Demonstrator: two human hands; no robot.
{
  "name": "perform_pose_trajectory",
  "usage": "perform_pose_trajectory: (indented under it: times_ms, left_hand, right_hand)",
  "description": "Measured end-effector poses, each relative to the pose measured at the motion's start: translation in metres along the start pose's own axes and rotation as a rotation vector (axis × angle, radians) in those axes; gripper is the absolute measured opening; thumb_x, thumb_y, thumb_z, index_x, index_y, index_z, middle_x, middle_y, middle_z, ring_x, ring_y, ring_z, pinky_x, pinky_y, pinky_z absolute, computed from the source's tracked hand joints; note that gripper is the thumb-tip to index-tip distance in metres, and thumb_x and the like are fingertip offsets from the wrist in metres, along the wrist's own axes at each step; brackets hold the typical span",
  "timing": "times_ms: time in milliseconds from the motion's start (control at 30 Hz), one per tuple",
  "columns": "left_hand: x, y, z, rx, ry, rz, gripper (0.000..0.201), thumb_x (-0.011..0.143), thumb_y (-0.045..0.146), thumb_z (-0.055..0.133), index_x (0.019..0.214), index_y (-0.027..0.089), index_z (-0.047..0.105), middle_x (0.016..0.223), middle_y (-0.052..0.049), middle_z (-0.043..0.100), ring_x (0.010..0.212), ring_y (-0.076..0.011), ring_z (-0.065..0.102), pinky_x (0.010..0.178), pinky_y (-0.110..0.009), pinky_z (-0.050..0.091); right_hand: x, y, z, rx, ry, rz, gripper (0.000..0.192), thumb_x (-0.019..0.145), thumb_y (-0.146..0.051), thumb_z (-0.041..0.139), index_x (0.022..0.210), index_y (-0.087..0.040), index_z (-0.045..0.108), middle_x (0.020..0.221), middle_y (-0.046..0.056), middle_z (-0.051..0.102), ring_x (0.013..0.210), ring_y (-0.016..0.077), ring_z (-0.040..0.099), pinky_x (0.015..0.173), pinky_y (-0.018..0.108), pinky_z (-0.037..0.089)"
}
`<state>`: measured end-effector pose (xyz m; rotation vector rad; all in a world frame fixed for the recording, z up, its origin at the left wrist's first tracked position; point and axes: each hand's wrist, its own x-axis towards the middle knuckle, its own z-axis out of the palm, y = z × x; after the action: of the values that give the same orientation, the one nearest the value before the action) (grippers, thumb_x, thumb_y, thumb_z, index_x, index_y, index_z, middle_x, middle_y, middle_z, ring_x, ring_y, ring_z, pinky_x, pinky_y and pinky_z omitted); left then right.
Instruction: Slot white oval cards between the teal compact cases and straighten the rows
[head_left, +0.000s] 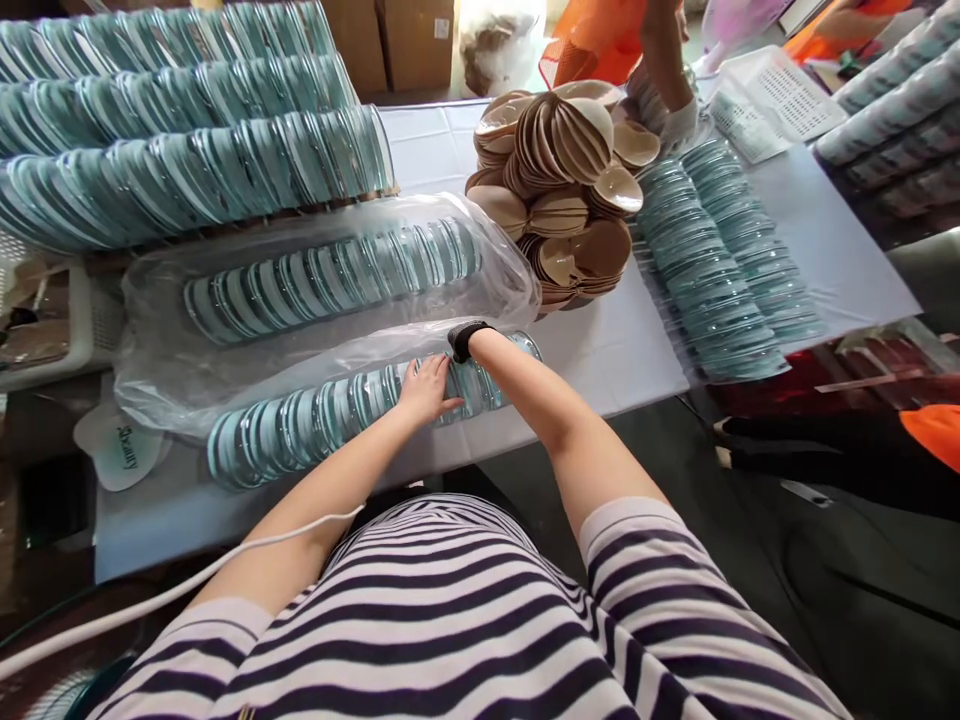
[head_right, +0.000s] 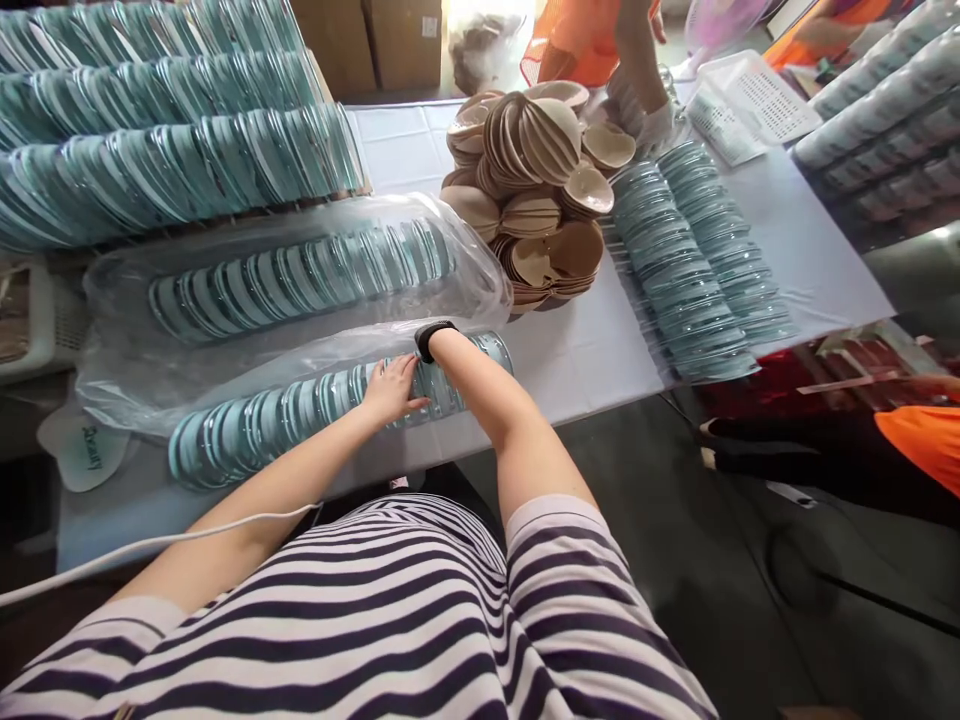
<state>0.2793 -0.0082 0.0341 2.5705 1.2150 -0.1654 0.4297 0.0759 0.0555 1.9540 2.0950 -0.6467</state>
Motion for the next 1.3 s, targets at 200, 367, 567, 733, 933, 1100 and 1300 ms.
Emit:
perform_pose_trajectory:
  times_ms: [200, 367, 567, 733, 933, 1100, 1300]
  left_hand:
    - [0.003, 0.004, -0.002, -0.012, -0.011, -0.005, 0.087, 0.083, 0.066, 0.05, 0.149, 0.013, 0.034, 0.155, -0.017, 0.037, 0.143, -0.0308, 0.031, 0.119, -0.054, 0.017]
    - [0.002, 0.007, -0.004, -0.007, -0.007, -0.024, 0.085, 0.083, 0.065, 0.051, 0.149, 0.015, 0.035, 0.155, -0.015, 0.037, 0.143, -0.031, 0.031, 0.118, -0.054, 0.019]
    - [0.004, 0.006, -0.003, 0.031, -0.024, -0.016, 0.087, 0.083, 0.067, 0.048, 0.149, 0.013, 0.034, 0.156, -0.018, 0.035, 0.144, -0.0327, 0.03, 0.118, -0.054, 0.019]
    - [0.004, 0.005, 0.002, 0.05, -0.01, -0.015, 0.09, 0.083, 0.068, 0.046, 0.15, 0.01, 0.032, 0.156, -0.018, 0.034, 0.145, -0.0326, 0.028, 0.118, -0.055, 0.019]
    - [0.003, 0.006, -0.001, 0.052, 0.01, -0.045, 0.089, 0.083, 0.068, 0.047, 0.15, 0.012, 0.034, 0.156, -0.017, 0.035, 0.145, -0.0326, 0.029, 0.118, -0.052, 0.019]
    - [0.002, 0.012, -0.006, 0.07, -0.035, -0.086, 0.09, 0.083, 0.065, 0.049, 0.153, 0.012, 0.028, 0.159, -0.016, 0.029, 0.148, -0.0329, 0.021, 0.12, -0.056, 0.01]
    - [0.026, 0.05, -0.003, 0.025, 0.004, -0.038, 0.089, 0.085, 0.06, 0.053, 0.156, 0.014, 0.022, 0.161, -0.014, 0.023, 0.151, -0.0317, 0.012, 0.12, -0.058, 0.006]
  right_hand:
    - [-0.025, 0.006, -0.009, -0.105, -0.155, -0.146, 0.02, 0.08, -0.017, 0.067, 0.098, -0.011, 0.073, 0.107, 0.014, 0.072, 0.098, 0.0224, 0.066, 0.089, 0.033, 0.048]
    - [-0.097, 0.022, 0.026, -0.076, -0.008, -0.108, 0.03, 0.092, -0.026, 0.049, 0.112, -0.016, 0.069, 0.109, 0.014, 0.071, 0.1, 0.0256, 0.066, 0.084, 0.034, 0.047]
    - [-0.165, 0.018, 0.129, 0.053, -0.004, 0.044, 0.033, 0.096, -0.033, 0.042, 0.114, -0.021, 0.067, 0.111, 0.013, 0.071, 0.103, 0.0244, 0.066, 0.083, 0.032, 0.047]
    - [-0.157, 0.013, 0.172, 0.103, -0.004, 0.15, 0.037, 0.098, -0.032, 0.035, 0.123, -0.026, 0.063, 0.125, 0.008, 0.067, 0.11, 0.0216, 0.064, 0.089, 0.031, 0.048]
    - [-0.152, 0.028, 0.177, 0.106, -0.021, 0.082, 0.04, 0.099, -0.037, 0.036, 0.13, -0.03, 0.06, 0.126, 0.006, 0.067, 0.108, 0.0216, 0.065, 0.088, 0.033, 0.049]
    - [-0.157, 0.052, 0.138, 0.094, -0.001, -0.099, 0.04, 0.099, -0.045, 0.039, 0.123, -0.026, 0.065, 0.121, 0.009, 0.068, 0.11, 0.0223, 0.063, 0.089, 0.03, 0.046]
    - [-0.094, 0.093, 0.019, -0.136, 0.072, -0.027, 0.044, 0.098, -0.037, 0.037, 0.125, -0.015, 0.063, 0.122, 0.019, 0.066, 0.112, 0.0287, 0.062, 0.089, 0.037, 0.048]
